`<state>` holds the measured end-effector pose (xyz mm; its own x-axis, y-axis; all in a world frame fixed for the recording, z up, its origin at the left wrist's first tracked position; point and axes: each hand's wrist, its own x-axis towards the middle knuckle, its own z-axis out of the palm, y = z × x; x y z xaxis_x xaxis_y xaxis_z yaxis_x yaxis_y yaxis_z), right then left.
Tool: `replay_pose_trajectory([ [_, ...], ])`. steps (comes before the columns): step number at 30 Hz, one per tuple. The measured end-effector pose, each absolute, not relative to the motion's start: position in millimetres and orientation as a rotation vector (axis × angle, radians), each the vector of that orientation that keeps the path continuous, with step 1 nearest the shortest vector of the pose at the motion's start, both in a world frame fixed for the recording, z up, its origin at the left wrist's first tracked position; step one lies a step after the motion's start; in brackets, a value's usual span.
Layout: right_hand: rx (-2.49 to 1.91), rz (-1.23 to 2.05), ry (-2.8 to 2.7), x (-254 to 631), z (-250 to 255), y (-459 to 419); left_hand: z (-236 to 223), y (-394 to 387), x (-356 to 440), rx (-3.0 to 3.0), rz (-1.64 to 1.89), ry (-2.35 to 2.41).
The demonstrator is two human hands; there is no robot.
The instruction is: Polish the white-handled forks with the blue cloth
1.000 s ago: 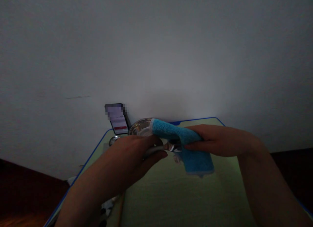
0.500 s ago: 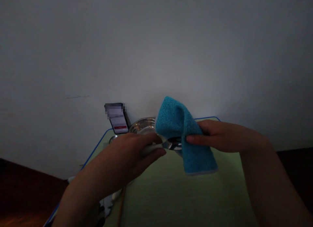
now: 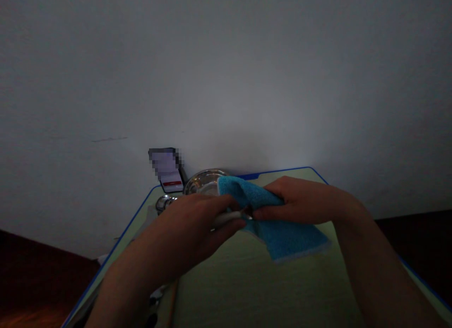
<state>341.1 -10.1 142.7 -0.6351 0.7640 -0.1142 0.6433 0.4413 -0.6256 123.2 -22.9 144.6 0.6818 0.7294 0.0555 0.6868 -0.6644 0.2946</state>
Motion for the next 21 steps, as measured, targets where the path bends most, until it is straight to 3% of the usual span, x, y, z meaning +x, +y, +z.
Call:
replay_pose_trajectory([
  [21,-1.28,0.994,-2.568,354,136,-7,136,-18,120,2.56,0.135,1.079],
])
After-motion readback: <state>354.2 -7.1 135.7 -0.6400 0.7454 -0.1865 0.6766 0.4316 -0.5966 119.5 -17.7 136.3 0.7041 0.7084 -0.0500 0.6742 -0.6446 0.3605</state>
